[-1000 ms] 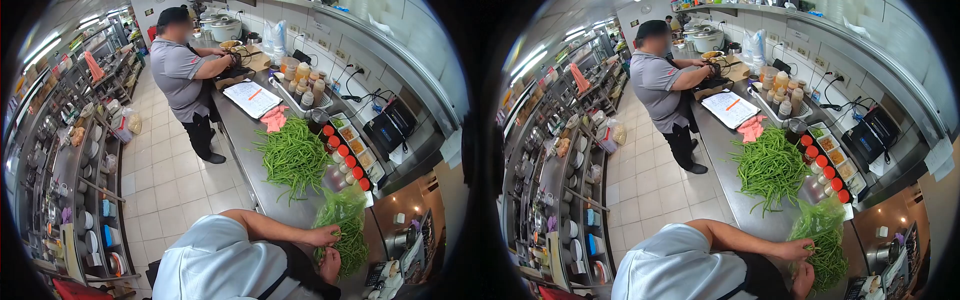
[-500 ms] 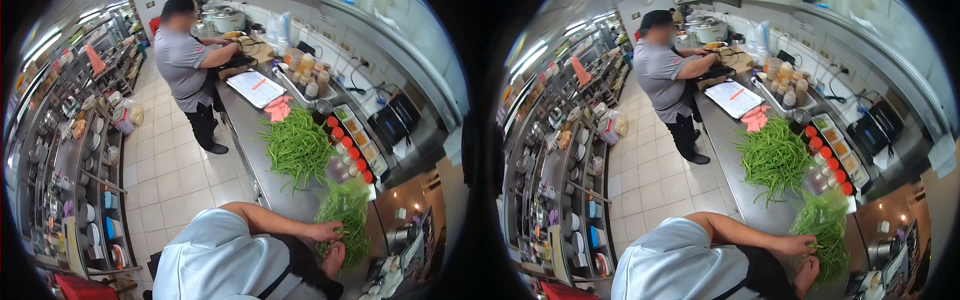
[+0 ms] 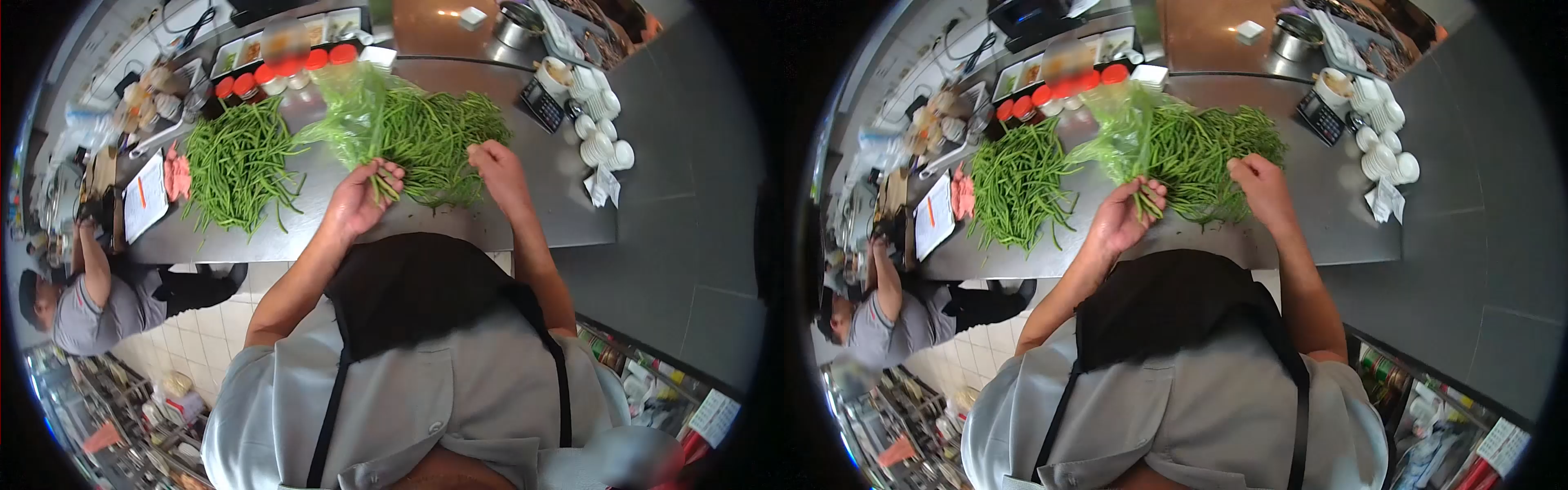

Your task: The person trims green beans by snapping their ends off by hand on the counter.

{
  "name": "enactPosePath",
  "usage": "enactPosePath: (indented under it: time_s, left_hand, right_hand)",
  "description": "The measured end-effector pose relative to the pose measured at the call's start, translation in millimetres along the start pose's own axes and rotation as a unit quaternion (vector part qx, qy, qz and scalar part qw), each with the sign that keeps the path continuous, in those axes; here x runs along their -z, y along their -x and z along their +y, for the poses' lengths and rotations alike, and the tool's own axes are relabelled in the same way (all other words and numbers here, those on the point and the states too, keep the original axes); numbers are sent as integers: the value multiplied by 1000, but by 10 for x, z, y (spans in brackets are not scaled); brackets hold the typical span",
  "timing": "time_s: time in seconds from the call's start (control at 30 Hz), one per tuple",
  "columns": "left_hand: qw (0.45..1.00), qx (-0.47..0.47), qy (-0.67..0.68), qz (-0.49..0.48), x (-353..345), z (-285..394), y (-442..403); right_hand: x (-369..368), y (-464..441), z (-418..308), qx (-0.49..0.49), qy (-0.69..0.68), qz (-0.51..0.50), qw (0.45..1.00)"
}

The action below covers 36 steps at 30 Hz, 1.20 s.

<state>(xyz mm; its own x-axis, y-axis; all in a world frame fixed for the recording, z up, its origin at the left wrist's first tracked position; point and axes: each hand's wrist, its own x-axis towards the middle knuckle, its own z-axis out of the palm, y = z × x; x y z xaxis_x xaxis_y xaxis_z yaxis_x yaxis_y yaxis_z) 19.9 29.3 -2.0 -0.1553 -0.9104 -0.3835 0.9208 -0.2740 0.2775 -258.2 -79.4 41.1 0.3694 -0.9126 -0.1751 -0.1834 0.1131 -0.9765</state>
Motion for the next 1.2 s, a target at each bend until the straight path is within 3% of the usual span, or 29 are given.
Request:
enactPosePath:
  time_s: [0.07,0.17,0.33,0.47,0.57,0.6,0.83,0.87,0.9,0.93,1.03,1.1,1.13,1.2]
  left_hand:
    - [1000,-9,0,28,49,64,33]
    - [1000,2,-18,10,75,120,15]
    - [971,-23,-233,50,-139,16,-66]
    - [922,-5,-387,25,-103,-103,-165]
    - [718,-181,-671,-29,-109,-275,-254]
    - [668,-187,-719,-49,-259,-278,-188]
    - [474,-183,-857,-87,-472,-381,-257]
    - [498,-183,-843,-88,-487,-388,-254]
    - [522,-183,-828,-90,-536,-393,-229]
    - [546,-182,-813,-91,-569,-391,-219]
    - [660,-185,-724,-80,-473,-409,-273]
    - [833,-97,-544,-20,-511,-345,-296]
    - [897,-49,-439,11,-545,-311,-287]
    - [930,-51,-364,6,-563,-269,-263]
  right_hand:
    - [29,39,243,90,199,7,976]
    - [-97,106,478,116,300,8,947]
    - [-437,94,684,68,386,49,919]
    - [-437,86,618,100,389,52,914]
    - [-394,181,502,145,372,63,915]
    - [-385,236,415,149,369,63,915]
    - [-355,328,357,201,294,87,930]
    - [-316,305,394,77,76,38,993]
    - [-271,285,375,-50,-149,-14,988]
    - [-233,275,355,-171,-364,-67,913]
    - [-128,344,212,-172,-449,-79,873]
    - [-114,353,224,-94,-191,-16,977]
    - [-117,361,238,-53,-55,17,997]
    - [-166,365,376,6,4,25,1000]
